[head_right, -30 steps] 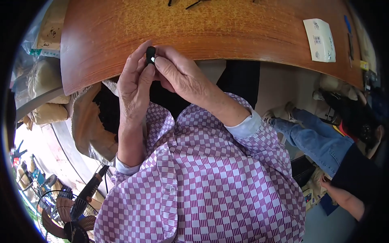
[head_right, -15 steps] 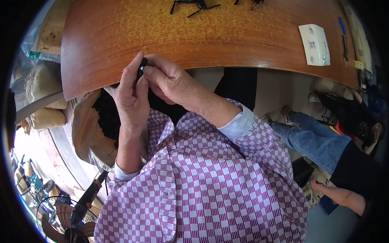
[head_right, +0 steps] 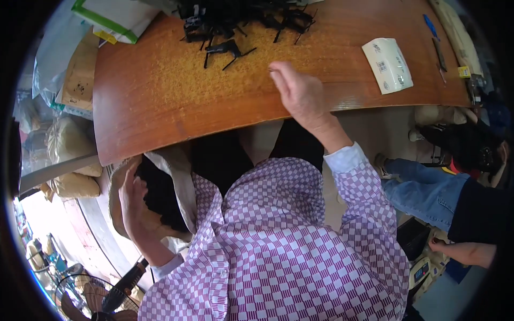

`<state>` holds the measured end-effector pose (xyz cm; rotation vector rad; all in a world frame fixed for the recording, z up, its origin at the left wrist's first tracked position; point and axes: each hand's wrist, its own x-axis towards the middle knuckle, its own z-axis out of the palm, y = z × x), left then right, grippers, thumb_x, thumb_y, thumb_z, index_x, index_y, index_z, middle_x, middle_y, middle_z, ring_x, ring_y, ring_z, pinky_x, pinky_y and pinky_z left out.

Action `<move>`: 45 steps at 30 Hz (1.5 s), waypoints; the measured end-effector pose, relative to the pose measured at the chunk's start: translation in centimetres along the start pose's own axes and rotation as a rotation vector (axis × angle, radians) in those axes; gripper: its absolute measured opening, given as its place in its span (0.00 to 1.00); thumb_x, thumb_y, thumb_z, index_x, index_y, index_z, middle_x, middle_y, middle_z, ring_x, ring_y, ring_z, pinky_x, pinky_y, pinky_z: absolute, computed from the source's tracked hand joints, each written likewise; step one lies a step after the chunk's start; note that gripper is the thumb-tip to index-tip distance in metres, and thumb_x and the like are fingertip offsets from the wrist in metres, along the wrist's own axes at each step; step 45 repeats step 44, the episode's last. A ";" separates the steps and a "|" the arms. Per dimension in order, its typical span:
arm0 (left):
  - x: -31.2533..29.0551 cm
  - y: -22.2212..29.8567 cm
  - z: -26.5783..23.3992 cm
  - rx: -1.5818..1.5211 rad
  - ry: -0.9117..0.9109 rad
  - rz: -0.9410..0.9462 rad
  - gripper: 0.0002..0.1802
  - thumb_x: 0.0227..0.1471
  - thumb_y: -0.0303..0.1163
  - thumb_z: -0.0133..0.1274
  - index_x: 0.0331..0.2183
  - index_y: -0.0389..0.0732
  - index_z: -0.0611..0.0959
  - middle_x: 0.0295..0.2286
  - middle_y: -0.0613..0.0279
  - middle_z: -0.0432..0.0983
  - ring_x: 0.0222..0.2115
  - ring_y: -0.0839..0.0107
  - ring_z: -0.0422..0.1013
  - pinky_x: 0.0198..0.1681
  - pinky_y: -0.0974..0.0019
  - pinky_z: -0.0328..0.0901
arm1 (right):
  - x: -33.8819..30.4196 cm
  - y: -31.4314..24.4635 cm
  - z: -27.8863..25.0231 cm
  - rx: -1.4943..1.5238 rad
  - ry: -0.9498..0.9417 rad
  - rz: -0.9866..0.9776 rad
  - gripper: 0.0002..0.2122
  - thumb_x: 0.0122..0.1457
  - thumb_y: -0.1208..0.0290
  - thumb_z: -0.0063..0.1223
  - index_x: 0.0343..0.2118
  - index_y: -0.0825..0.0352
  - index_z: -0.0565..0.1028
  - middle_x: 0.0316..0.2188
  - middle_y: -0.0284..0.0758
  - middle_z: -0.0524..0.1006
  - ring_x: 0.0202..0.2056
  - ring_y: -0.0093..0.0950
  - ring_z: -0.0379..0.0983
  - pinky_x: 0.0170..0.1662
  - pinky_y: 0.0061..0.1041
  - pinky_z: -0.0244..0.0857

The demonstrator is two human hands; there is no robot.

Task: Manually assembling small black plastic components by snapping them together at a workbench.

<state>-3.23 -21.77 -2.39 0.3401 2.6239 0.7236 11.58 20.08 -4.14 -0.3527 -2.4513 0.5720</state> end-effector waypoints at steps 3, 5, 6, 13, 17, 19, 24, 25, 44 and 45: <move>0.3 -2.3 0.8 0.371 0.076 0.132 0.22 0.53 0.29 0.47 0.51 0.49 0.73 0.18 0.56 0.71 0.18 0.68 0.68 0.25 0.65 0.64 | -0.8 5.2 -3.0 -0.306 0.010 -0.002 0.05 0.58 0.70 0.50 0.36 0.62 0.73 0.20 0.39 0.75 0.20 0.34 0.74 0.21 0.30 0.65; 0.0 -1.3 0.6 0.465 0.113 0.068 0.22 0.52 0.29 0.49 0.51 0.49 0.73 0.17 0.54 0.69 0.18 0.65 0.67 0.24 0.62 0.62 | -0.7 5.7 -3.1 -0.322 0.016 0.000 0.04 0.58 0.69 0.51 0.34 0.62 0.72 0.20 0.37 0.75 0.21 0.34 0.74 0.22 0.31 0.66; 0.1 -1.2 0.6 0.419 0.163 0.164 0.22 0.51 0.28 0.51 0.50 0.48 0.73 0.18 0.55 0.70 0.18 0.66 0.67 0.25 0.63 0.63 | -0.5 5.7 -2.9 -0.312 -0.002 -0.007 0.04 0.57 0.68 0.52 0.32 0.62 0.72 0.19 0.36 0.75 0.21 0.35 0.74 0.22 0.32 0.66; -2.2 17.3 4.7 -0.292 -0.177 1.025 0.11 0.48 0.16 0.44 0.33 0.34 0.80 0.22 0.54 0.76 0.23 0.64 0.73 0.27 0.67 0.66 | -2.0 5.9 -2.9 -0.418 0.021 0.000 0.08 0.55 0.66 0.52 0.25 0.62 0.68 0.18 0.34 0.74 0.19 0.34 0.73 0.20 0.32 0.64; -5.4 24.6 3.7 -0.551 -0.500 1.541 0.06 0.42 0.20 0.50 0.25 0.39 0.81 0.18 0.59 0.74 0.15 0.68 0.70 0.17 0.68 0.62 | -1.6 6.0 -1.6 -0.311 0.074 -0.026 0.09 0.56 0.65 0.51 0.23 0.62 0.67 0.16 0.34 0.72 0.17 0.34 0.71 0.18 0.33 0.63; -7.5 28.2 2.8 -0.629 -0.639 1.727 0.03 0.41 0.24 0.54 0.23 0.42 0.81 0.16 0.63 0.73 0.12 0.71 0.68 0.15 0.71 0.60 | -1.9 6.8 -1.0 -0.334 0.087 -0.017 0.09 0.56 0.65 0.49 0.23 0.62 0.68 0.15 0.34 0.72 0.17 0.35 0.71 0.18 0.33 0.63; -11.6 34.8 1.2 -0.906 -0.749 1.931 0.09 0.38 0.30 0.59 0.29 0.49 0.82 0.13 0.70 0.64 0.11 0.77 0.61 0.12 0.74 0.53 | -0.9 6.4 -1.3 -0.350 0.086 -0.030 0.08 0.55 0.66 0.49 0.23 0.62 0.68 0.15 0.34 0.73 0.17 0.34 0.71 0.18 0.33 0.63; -12.2 35.7 1.0 -1.012 -0.729 2.035 0.23 0.36 0.34 0.63 0.40 0.59 0.84 0.11 0.76 0.56 0.09 0.81 0.54 0.11 0.75 0.48 | -0.8 6.6 -1.4 -0.350 0.084 -0.017 0.08 0.55 0.66 0.49 0.23 0.62 0.68 0.15 0.34 0.73 0.17 0.34 0.71 0.18 0.33 0.63; -6.3 31.7 11.5 -0.623 -0.465 1.270 0.11 0.48 0.28 0.51 0.35 0.36 0.79 0.24 0.53 0.77 0.23 0.54 0.74 0.27 0.59 0.68 | -1.5 6.8 -1.2 -0.366 0.011 0.068 0.08 0.50 0.66 0.54 0.24 0.62 0.67 0.17 0.34 0.73 0.19 0.35 0.73 0.19 0.31 0.65; -6.3 31.7 11.5 -0.623 -0.465 1.270 0.11 0.48 0.28 0.51 0.35 0.36 0.79 0.24 0.53 0.77 0.23 0.54 0.74 0.27 0.59 0.68 | -1.5 6.8 -1.2 -0.366 0.011 0.068 0.08 0.50 0.66 0.54 0.24 0.62 0.67 0.17 0.34 0.73 0.19 0.35 0.73 0.19 0.31 0.65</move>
